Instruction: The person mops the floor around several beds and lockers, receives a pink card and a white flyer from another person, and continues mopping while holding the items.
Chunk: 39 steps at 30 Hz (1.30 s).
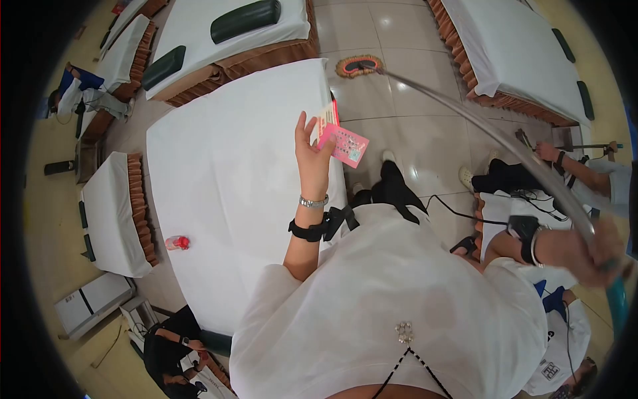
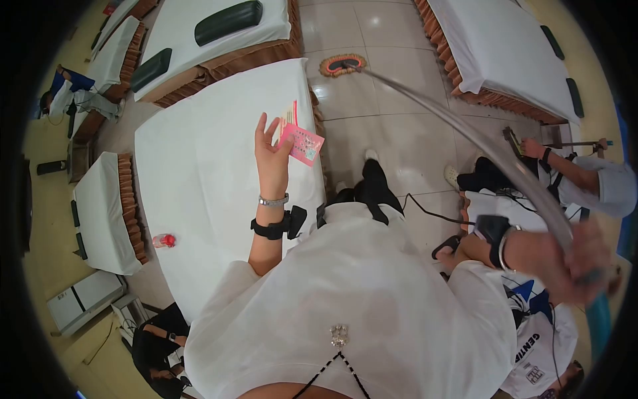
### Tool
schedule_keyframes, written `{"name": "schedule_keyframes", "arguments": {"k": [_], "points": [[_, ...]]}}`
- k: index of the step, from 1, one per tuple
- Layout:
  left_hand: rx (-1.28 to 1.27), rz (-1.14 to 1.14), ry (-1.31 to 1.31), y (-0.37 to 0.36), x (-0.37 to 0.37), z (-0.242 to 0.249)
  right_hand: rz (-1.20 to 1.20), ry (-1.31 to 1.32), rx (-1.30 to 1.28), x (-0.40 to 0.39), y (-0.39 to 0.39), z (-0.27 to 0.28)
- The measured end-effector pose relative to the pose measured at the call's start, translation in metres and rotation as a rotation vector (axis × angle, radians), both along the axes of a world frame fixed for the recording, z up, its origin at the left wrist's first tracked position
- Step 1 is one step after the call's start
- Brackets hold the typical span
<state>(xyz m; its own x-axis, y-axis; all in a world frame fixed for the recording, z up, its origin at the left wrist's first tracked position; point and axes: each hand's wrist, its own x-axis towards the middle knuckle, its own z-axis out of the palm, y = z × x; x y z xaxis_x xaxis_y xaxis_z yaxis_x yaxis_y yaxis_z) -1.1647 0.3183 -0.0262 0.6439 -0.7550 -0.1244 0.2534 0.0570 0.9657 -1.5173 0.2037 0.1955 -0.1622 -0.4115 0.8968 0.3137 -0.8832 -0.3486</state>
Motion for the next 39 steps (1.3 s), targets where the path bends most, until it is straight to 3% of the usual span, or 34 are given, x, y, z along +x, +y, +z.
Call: {"name": "schedule_keyframes", "arguments": {"k": [3,5,9,17,18,21,28,32,34,37,39], "points": [[-0.039,0.055,0.017,-0.015,0.005,0.007,0.024,-0.094,-0.011,0.000,0.028,0.021],[-0.049,0.101,0.019,-0.026,0.010,0.008,-0.154,-0.147,-0.003,0.024,0.030,0.021],[-0.016,0.190,0.068,-0.045,0.016,0.016,-0.266,-0.221,0.036,0.042,0.007,0.013],[0.011,0.285,0.030,-0.118,0.051,0.014,-0.226,-0.207,0.033,0.106,-0.103,-0.004],[0.013,0.285,0.023,-0.132,0.057,0.013,-0.098,-0.219,0.022,0.103,-0.127,-0.012],[0.007,0.284,0.010,-0.177,0.074,0.013,-0.214,-0.202,0.021,0.157,-0.185,-0.025],[0.023,0.255,0.005,-0.260,0.102,0.020,-0.253,-0.134,-0.021,0.230,-0.315,-0.097],[0.037,0.227,-0.009,-0.280,0.101,0.017,-0.152,-0.146,0.027,0.267,-0.365,-0.157],[0.059,0.216,-0.094,-0.289,0.102,0.014,-0.056,-0.073,0.148,0.277,-0.383,-0.199],[0.149,0.177,-0.058,-0.290,0.099,0.019,-0.092,0.055,0.263,0.282,-0.390,-0.258],[0.117,0.159,-0.033,-0.290,0.097,0.015,0.022,0.297,0.360,0.281,-0.383,-0.270]]}}
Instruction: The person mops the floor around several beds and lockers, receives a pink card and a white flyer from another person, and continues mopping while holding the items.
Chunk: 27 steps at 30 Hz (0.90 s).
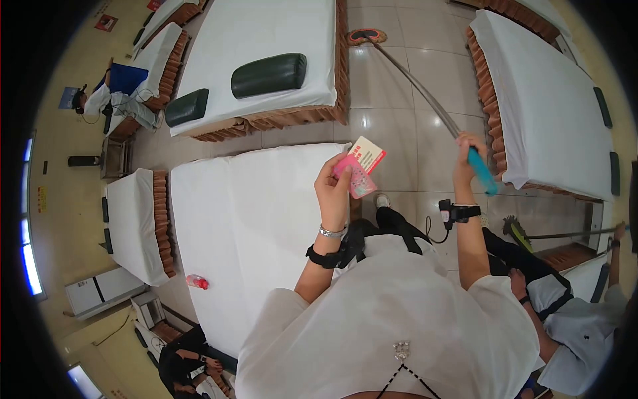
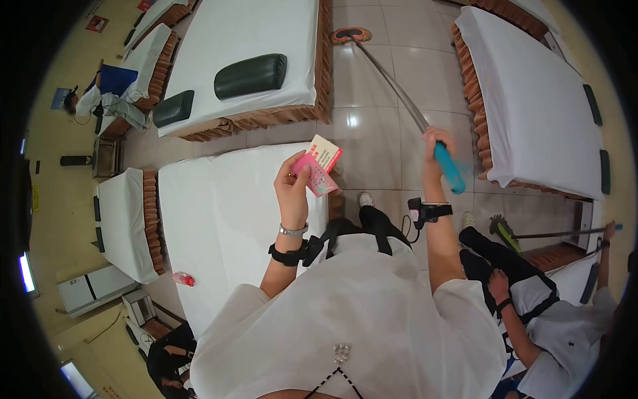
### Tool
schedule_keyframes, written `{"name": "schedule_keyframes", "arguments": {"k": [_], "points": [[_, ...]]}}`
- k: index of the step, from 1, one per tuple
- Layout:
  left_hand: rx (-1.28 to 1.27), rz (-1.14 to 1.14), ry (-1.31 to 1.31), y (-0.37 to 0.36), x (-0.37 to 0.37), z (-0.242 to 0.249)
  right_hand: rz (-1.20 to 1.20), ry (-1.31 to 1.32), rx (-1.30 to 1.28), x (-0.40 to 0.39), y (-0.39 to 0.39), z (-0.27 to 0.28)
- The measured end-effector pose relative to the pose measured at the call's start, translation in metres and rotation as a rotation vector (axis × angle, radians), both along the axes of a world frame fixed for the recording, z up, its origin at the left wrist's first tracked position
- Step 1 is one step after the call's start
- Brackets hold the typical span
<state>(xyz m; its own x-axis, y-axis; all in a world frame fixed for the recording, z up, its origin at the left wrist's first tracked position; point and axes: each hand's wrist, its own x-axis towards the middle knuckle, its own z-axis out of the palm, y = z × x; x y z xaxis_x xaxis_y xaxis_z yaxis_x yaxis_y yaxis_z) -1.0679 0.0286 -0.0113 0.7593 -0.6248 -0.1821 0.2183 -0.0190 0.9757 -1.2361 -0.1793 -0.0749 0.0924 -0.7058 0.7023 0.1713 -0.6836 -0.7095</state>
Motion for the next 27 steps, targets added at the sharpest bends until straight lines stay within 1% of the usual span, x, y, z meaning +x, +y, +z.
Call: {"name": "schedule_keyframes", "arguments": {"k": [3,5,6,8,10,12,13,15,16,17,18,19,20,21,22,24,26,27], "points": [[-0.047,-0.014,-0.007,0.007,-0.002,-0.006,-0.014,-0.006,0.043,-0.006,0.014,0.009],[0.000,-0.050,-0.079,0.020,-0.002,-0.009,-0.011,-0.025,0.044,-0.022,0.022,0.034],[0.002,-0.065,-0.074,0.025,-0.002,-0.009,0.000,-0.045,0.028,-0.032,0.023,0.046],[-0.019,-0.047,0.000,0.031,-0.001,-0.005,-0.244,0.033,0.036,-0.072,0.022,0.058],[-0.060,-0.044,0.048,0.043,-0.004,-0.002,-0.326,-0.106,0.096,-0.088,0.061,0.122],[-0.100,-0.042,0.099,0.058,-0.005,-0.004,-0.898,0.514,-0.738,-0.144,0.079,0.160],[-0.111,-0.047,0.105,0.064,-0.005,-0.009,-0.905,0.526,-0.745,-0.179,0.090,0.184],[-0.116,-0.052,0.134,0.071,-0.006,-0.016,-0.169,0.234,-0.339,-0.249,0.116,0.237],[-0.112,-0.047,0.191,0.078,-0.008,-0.018,0.186,0.081,-0.117,-0.267,0.138,0.251],[-0.109,-0.043,0.245,0.084,-0.010,-0.020,0.351,0.184,0.035,-0.262,0.158,0.255],[-0.109,-0.046,0.255,0.091,-0.013,-0.023,0.422,0.372,0.120,-0.238,0.177,0.250],[-0.128,-0.058,0.246,0.097,-0.014,-0.030,0.446,0.562,0.151,-0.205,0.195,0.234],[-0.145,-0.067,0.236,0.103,-0.016,-0.034,0.441,0.671,0.147,-0.168,0.215,0.209],[-0.147,-0.057,0.240,0.102,-0.017,-0.031,0.414,0.708,0.135,-0.140,0.230,0.186],[-0.160,-0.034,0.228,0.107,-0.021,-0.026,0.367,0.651,0.120,-0.133,0.242,0.175],[-0.165,0.004,0.214,0.118,-0.026,-0.024,0.219,0.313,0.050,-0.167,0.247,0.193],[-0.080,0.012,0.199,0.123,-0.026,-0.025,0.082,-0.350,-0.172,-0.223,0.247,0.240],[-0.079,0.019,0.200,0.124,-0.027,-0.024,-0.005,-0.579,-0.313,-0.240,0.244,0.264]]}}
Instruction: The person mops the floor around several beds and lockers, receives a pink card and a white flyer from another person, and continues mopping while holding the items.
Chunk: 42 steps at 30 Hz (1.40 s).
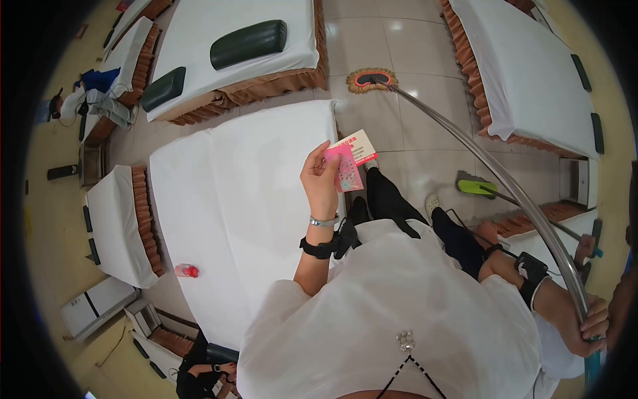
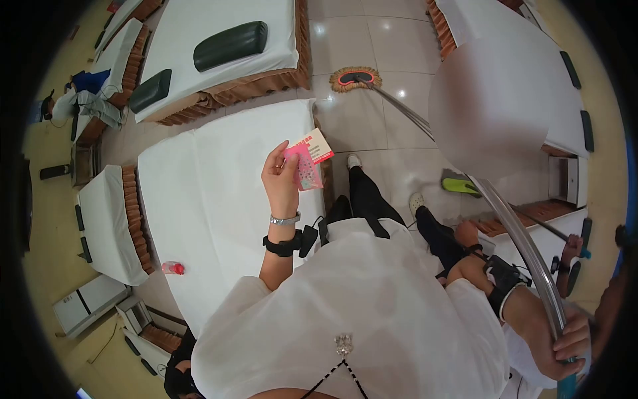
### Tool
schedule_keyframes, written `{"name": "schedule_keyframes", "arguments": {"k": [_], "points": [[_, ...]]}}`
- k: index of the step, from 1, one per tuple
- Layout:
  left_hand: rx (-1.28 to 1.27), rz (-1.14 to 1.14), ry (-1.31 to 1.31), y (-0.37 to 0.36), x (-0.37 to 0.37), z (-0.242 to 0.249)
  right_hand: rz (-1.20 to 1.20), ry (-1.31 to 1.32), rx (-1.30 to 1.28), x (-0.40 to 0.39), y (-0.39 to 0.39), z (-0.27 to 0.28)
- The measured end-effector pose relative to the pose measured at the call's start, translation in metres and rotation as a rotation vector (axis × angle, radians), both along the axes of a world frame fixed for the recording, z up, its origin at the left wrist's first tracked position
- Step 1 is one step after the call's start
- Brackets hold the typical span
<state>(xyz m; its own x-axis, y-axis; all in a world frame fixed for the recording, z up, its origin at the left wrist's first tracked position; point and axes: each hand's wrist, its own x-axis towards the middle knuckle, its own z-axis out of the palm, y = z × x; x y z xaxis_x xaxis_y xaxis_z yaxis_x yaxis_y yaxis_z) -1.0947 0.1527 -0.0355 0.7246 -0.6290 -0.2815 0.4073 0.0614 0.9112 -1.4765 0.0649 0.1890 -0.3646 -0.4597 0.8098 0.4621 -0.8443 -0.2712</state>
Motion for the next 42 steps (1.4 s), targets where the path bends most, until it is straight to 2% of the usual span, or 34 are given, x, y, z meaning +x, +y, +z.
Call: {"name": "schedule_keyframes", "arguments": {"k": [1,2,3,6,9,11,13,14,15,16,17,19,21,23,24,28,30,32,35,38,42], "points": [[-0.024,0.024,0.022,0.000,0.001,-0.001,-0.111,-0.097,-0.071,-0.002,-0.005,0.018],[-0.051,0.050,0.045,-0.001,0.001,-0.001,-0.420,-0.026,0.126,0.035,-0.004,0.036],[-0.048,0.058,0.048,-0.002,0.001,-0.003,-0.486,0.114,0.129,0.040,-0.011,0.038],[0.021,0.114,0.086,-0.005,0.005,-0.013,-0.419,0.022,0.200,0.071,-0.037,0.016],[0.005,0.171,0.060,-0.018,0.014,-0.022,-0.409,0.118,0.078,0.105,-0.089,-0.017],[0.087,0.148,0.034,-0.034,0.024,-0.022,-0.202,0.011,-0.017,0.124,-0.139,-0.049],[0.102,0.163,-0.010,-0.058,0.033,-0.023,-0.463,0.037,0.013,0.171,-0.189,-0.075],[0.117,0.167,-0.044,-0.073,0.037,-0.024,-0.623,0.199,-0.017,0.181,-0.219,-0.098],[0.121,0.170,-0.045,-0.090,0.042,-0.022,-0.496,0.176,-0.055,0.192,-0.253,-0.126],[0.097,0.165,-0.064,-0.109,0.046,-0.020,-0.926,0.431,-0.085,0.220,-0.272,-0.137],[0.074,0.160,-0.082,-0.126,0.049,-0.017,-0.362,0.172,0.076,0.230,-0.296,-0.176],[0.045,0.162,-0.078,-0.164,0.051,-0.006,-0.128,0.282,0.198,0.254,-0.327,-0.225],[0.018,0.169,-0.075,-0.195,0.052,0.008,-0.132,0.715,0.334,0.264,-0.345,-0.255],[-0.016,0.166,-0.040,-0.218,0.051,0.020,-0.029,0.721,0.423,0.279,-0.350,-0.274],[-0.014,0.175,-0.042,-0.226,0.049,0.021,0.067,0.720,0.508,0.288,-0.353,-0.273],[-0.016,0.172,0.004,-0.241,0.044,0.021,0.161,0.717,0.426,0.282,-0.366,-0.232],[-0.022,0.148,0.043,-0.249,0.045,0.018,0.059,0.758,0.305,0.264,-0.375,-0.192],[-0.027,0.142,0.114,-0.259,0.046,0.013,0.092,0.600,0.308,0.237,-0.373,-0.165],[-0.055,0.149,0.095,-0.274,0.052,0.010,-0.040,0.462,0.141,0.211,-0.359,-0.122],[-0.044,0.158,0.050,-0.286,0.061,0.006,-0.178,0.303,0.070,0.210,-0.344,-0.100],[0.030,0.106,0.052,-0.307,0.082,-0.006,-0.127,0.272,0.024,0.243,-0.348,-0.103]]}}
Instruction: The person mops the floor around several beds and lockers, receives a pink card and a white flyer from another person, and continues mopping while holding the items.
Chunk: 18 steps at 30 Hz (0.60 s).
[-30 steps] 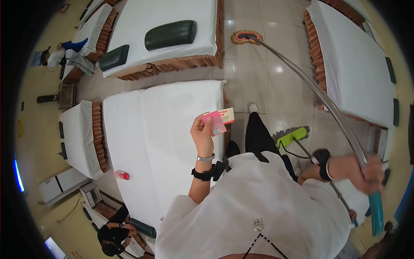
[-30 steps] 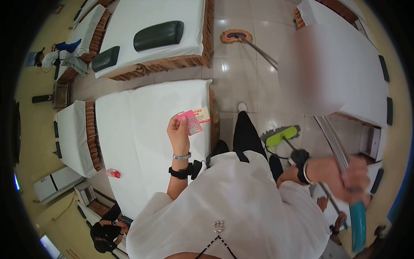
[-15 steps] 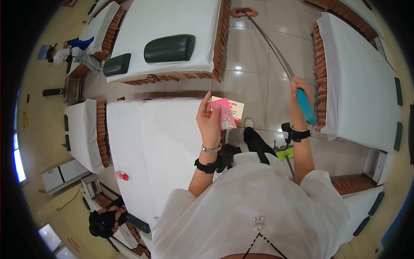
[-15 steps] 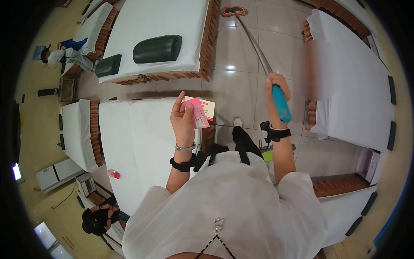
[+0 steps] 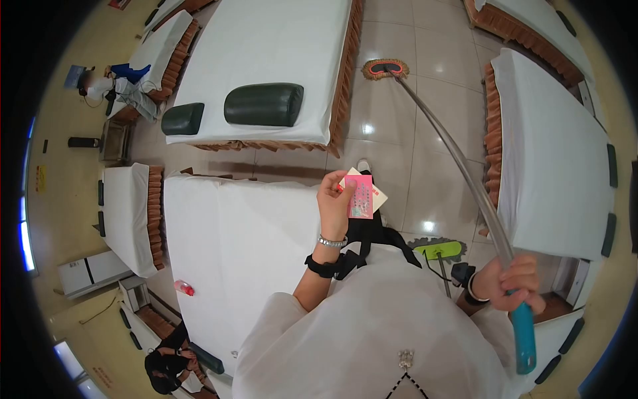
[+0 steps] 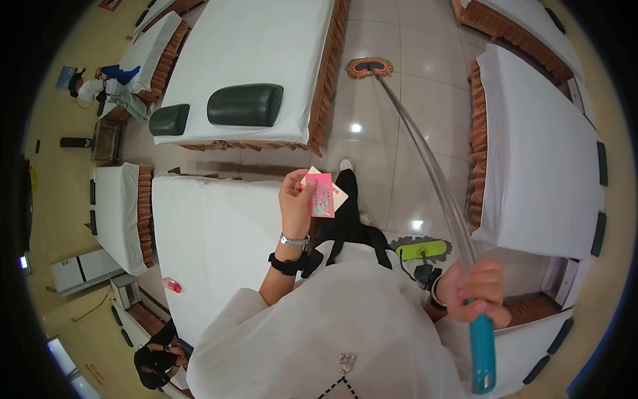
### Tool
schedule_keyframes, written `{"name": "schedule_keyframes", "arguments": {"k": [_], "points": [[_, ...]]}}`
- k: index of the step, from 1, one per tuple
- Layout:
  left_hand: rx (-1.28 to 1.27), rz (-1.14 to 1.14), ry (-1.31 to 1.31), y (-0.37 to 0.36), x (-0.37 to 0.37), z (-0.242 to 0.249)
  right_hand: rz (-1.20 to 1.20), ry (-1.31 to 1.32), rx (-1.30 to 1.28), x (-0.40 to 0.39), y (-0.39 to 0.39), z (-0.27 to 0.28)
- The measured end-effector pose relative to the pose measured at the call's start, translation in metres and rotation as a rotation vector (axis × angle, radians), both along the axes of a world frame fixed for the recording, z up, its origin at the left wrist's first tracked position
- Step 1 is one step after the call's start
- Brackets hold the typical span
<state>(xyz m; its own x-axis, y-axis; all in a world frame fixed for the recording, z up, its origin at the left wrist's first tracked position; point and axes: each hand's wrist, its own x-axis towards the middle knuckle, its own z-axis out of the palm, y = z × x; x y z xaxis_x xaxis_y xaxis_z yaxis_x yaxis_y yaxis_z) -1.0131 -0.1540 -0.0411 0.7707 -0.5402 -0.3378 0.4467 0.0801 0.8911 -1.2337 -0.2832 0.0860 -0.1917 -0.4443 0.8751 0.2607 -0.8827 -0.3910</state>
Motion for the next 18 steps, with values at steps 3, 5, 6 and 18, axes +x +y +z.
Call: {"name": "schedule_keyframes", "arguments": {"k": [3,5,6,18], "points": [[-0.009,-0.038,0.053,-0.021,0.021,-0.008,0.044,-0.019,-0.096,0.022,-0.016,0.001],[-0.041,-0.022,0.076,-0.040,0.040,-0.018,0.064,-0.095,-0.094,0.040,-0.037,0.003],[-0.064,-0.010,0.100,-0.052,0.053,-0.022,0.056,-0.143,-0.069,0.053,-0.051,0.002],[-0.112,0.130,0.067,-0.161,0.199,-0.008,0.057,0.334,0.091,0.262,-0.210,-0.093]]}}
